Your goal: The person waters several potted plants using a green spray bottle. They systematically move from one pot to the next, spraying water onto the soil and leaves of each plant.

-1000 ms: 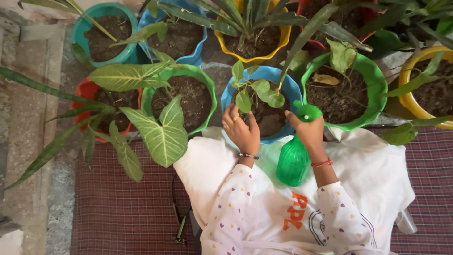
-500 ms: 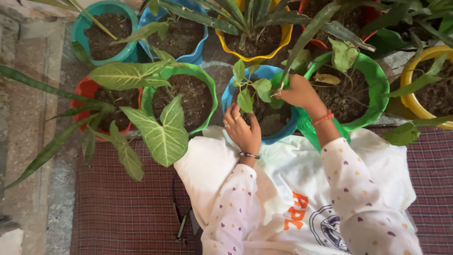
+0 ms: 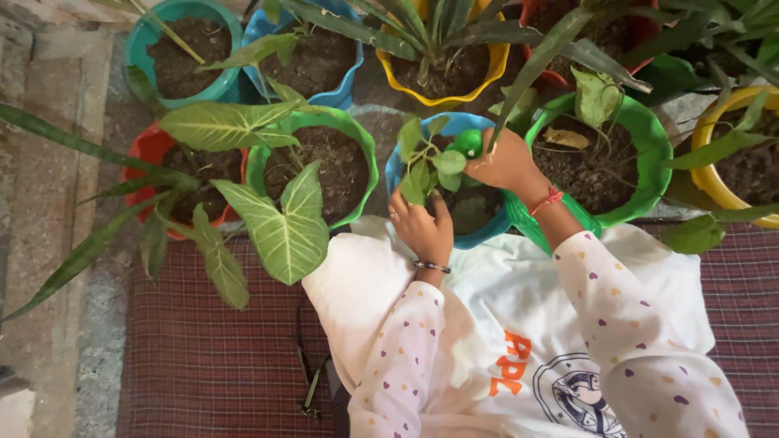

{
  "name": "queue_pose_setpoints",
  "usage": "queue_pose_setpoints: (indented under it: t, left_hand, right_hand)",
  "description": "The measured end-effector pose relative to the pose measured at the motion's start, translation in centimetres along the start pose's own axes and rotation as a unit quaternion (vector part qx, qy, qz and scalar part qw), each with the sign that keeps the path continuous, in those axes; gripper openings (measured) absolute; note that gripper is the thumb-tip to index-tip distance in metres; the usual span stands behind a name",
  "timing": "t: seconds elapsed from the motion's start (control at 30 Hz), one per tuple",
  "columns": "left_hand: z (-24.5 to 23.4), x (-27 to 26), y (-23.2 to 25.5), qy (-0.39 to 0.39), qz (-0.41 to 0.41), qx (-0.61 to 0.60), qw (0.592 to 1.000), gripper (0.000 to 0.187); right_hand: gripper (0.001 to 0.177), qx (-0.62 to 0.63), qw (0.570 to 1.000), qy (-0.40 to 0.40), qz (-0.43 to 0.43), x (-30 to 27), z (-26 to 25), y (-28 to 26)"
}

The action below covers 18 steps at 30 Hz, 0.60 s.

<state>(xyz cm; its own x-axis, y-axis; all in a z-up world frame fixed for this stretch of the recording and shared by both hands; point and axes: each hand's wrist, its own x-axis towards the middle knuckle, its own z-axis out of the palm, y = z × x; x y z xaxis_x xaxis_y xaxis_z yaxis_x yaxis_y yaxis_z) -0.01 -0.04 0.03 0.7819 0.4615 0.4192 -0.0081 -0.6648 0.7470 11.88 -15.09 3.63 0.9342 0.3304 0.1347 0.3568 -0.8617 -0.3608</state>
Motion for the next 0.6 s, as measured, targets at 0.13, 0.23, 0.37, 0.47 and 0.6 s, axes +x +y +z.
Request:
queue_pose_setpoints:
  t: [0.13, 0.23, 0.37, 0.47, 0.6]
  left_hand:
    - [0.0, 0.1, 0.0, 0.009, 0.001, -0.021, 1.000, 0.045]
    - [0.1, 0.1, 0.0, 0.006, -0.006, -0.022, 1.000, 0.041]
    - [0.0, 0.1, 0.1, 0.008, -0.008, -0.034, 0.999, 0.041]
    - [-0.2, 0.2, 0.4, 0.005, -0.017, -0.035, 0.999, 0.040]
    - [-0.4, 0.3, 0.6, 0.012, -0.011, -0.046, 0.999, 0.041]
  right_hand:
    - [0.031, 0.158, 0.985, -0.064, 0.034, 0.2, -2.1, -0.3]
    - [0.025, 0.268, 0.961, -0.050, 0.054, 0.0, -3.1, 0.0]
    - [0.033, 0.191, 0.962, -0.077, 0.179, -0.7, -4.4, 0.0]
    - [0.038, 0.047, 0.985, -0.020, 0.165, -2.4, -4.0, -0.3]
    - [0.038, 0.005, 0.980, -0.039, 0.193, -5.5, -3.1, -1.3]
